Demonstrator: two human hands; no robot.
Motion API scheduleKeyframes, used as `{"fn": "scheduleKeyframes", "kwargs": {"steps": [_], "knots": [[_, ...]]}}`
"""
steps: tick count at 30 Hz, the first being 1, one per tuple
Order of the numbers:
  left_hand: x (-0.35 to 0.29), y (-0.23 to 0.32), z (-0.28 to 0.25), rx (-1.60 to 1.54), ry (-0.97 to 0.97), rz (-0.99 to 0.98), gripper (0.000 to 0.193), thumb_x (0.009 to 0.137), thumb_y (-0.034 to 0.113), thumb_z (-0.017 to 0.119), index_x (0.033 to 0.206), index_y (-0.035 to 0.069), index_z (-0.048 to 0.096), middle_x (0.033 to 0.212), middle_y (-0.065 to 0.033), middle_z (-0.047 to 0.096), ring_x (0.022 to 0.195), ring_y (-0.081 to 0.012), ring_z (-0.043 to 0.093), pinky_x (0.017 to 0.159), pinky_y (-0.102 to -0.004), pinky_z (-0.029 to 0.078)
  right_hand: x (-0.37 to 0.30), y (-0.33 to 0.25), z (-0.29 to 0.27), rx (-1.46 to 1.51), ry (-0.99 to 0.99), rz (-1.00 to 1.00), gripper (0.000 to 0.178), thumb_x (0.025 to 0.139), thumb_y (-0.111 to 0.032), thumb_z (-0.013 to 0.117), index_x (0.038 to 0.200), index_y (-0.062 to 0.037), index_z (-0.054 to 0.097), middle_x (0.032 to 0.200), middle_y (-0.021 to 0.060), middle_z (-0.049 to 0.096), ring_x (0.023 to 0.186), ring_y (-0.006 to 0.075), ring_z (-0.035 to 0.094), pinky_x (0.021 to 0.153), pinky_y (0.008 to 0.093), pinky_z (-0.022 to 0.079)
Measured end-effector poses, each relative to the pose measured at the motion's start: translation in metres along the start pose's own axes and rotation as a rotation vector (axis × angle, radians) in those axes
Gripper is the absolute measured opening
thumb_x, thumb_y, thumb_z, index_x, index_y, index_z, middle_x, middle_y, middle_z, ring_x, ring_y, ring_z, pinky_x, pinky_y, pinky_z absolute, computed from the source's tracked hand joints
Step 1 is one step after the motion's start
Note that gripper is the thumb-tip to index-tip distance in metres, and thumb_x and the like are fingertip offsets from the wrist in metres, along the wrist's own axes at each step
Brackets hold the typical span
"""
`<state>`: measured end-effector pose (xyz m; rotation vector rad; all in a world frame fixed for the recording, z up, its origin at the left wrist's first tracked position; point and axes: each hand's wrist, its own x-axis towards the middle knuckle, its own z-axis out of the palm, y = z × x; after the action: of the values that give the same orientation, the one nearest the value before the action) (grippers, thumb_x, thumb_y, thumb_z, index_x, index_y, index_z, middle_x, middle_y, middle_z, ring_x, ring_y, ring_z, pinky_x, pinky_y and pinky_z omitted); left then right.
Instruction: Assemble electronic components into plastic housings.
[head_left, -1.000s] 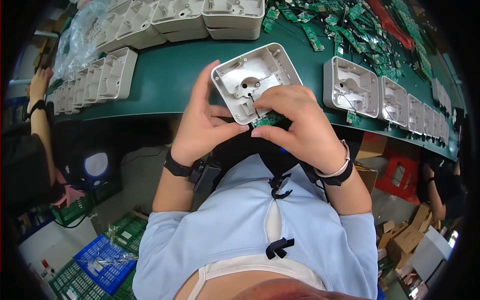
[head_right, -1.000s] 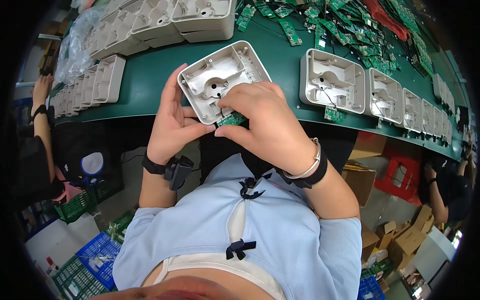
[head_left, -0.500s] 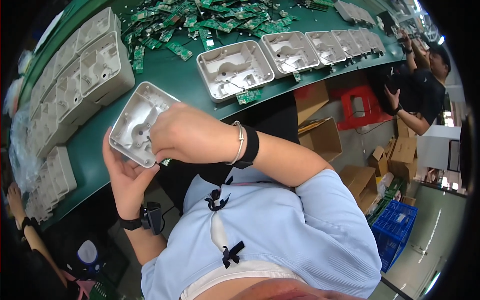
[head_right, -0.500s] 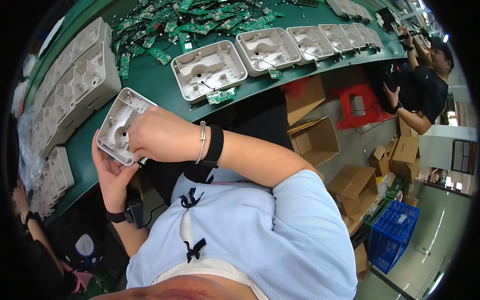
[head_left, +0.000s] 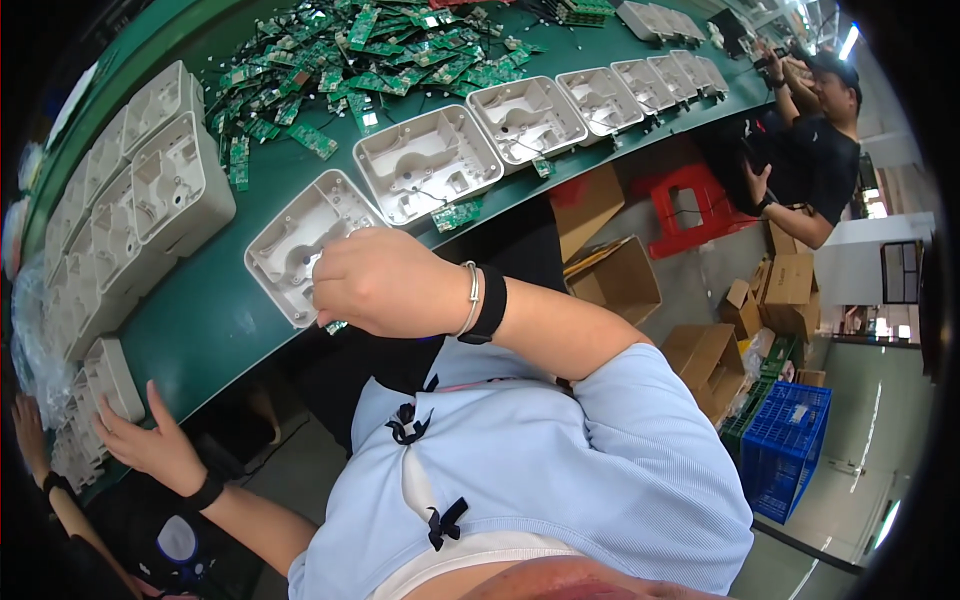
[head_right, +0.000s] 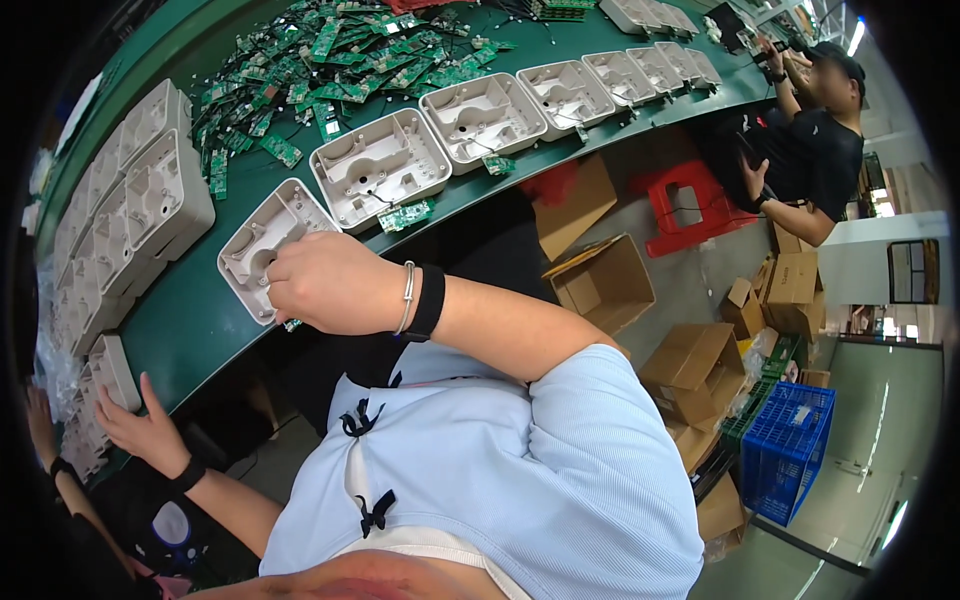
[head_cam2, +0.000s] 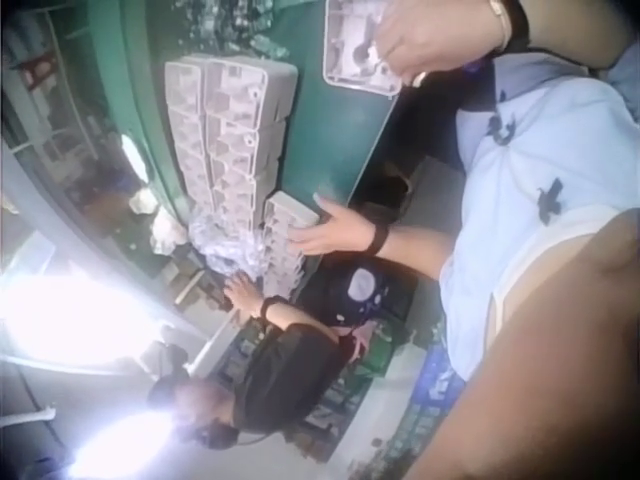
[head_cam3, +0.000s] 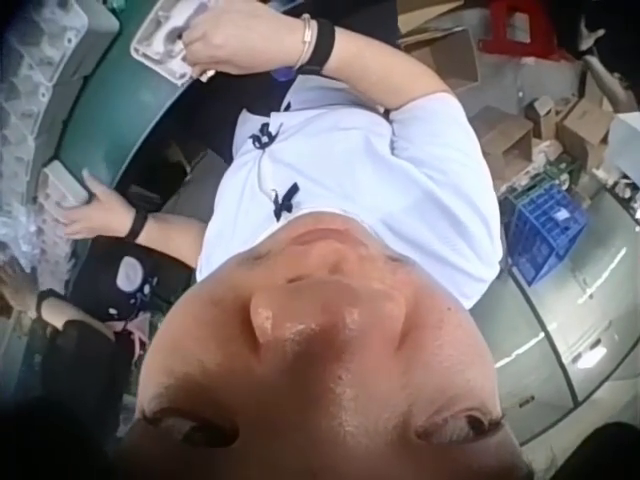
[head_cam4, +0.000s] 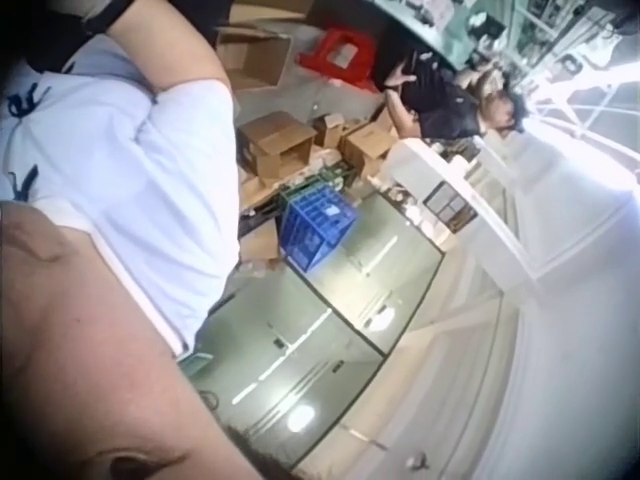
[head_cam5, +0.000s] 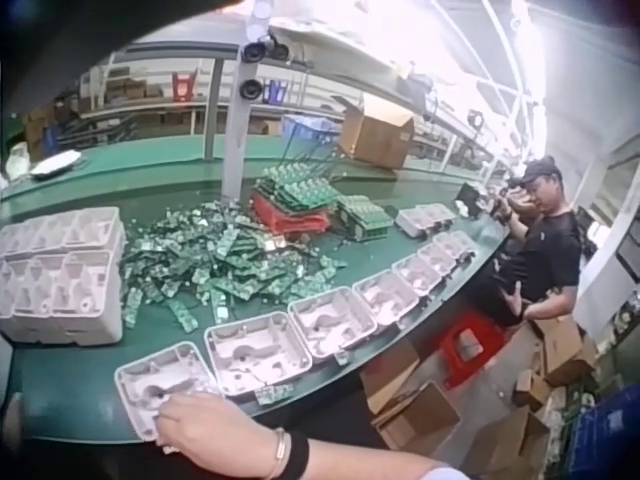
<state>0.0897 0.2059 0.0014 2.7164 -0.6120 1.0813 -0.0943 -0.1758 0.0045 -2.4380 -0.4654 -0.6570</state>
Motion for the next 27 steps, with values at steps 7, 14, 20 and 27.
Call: {"fn": "scheduleKeyframes", "kwargs": {"steps": [7, 14, 20, 27], "knots": [[-0.008, -0.070, 0.039, 0.312, -0.211, -0.106, 0.068, 0.097, 0.058, 0.070, 0.142, 0.007, 0.063, 0.146, -0.0220, 0.061, 0.135, -0.0421, 0.056, 0.110, -0.0532, 0.046, -0.004, 0.005, -0.006, -0.015, 0.026, 0.007, 0.017, 0.086, -0.021, 0.079, 0.082, -0.0113, 0.067, 0.085, 0.0035, 0.063, 0.086, 0.0264, 0.065, 0.072, 0.0415, 0.052], [-0.003, -0.074, 0.028, 0.546, -0.247, -0.082, 0.055, 0.094, 0.059, 0.070, 0.128, 0.016, 0.077, 0.135, -0.0170, 0.071, 0.121, -0.0374, 0.068, 0.095, -0.0530, 0.055, -0.002, 0.009, -0.027, -0.062, -0.008, 0.047, 0.013, 0.082, -0.014, 0.081, 0.084, -0.0079, 0.069, 0.083, 0.0073, 0.065, 0.080, 0.0305, 0.066, 0.070, 0.0425, 0.053], [-0.007, -0.004, 0.002, 0.353, -0.184, -0.200, 0.043, 0.092, 0.049, 0.077, 0.118, 0.015, 0.078, 0.144, -0.0095, 0.063, 0.139, -0.0313, 0.052, 0.115, -0.0527, 0.035, -0.008, 0.015, -0.054, -0.096, -0.041, 0.077, 0.013, 0.085, -0.009, 0.082, 0.089, -0.0041, 0.071, 0.084, 0.0092, 0.067, 0.080, 0.0312, 0.066, 0.069, 0.0414, 0.052], [-0.036, 0.061, -0.047, -0.131, -0.113, -0.073, 0.037, 0.081, 0.033, 0.087, 0.112, 0.015, 0.076, 0.135, -0.0104, 0.062, 0.131, -0.0358, 0.053, 0.114, -0.0569, 0.031, -0.021, 0.031, -0.079, -0.160, -0.048, 0.114, 0.013, 0.085, -0.008, 0.082, 0.091, -0.0022, 0.072, 0.088, 0.0101, 0.070, 0.082, 0.0308, 0.067, 0.071, 0.0397, 0.053]]}}
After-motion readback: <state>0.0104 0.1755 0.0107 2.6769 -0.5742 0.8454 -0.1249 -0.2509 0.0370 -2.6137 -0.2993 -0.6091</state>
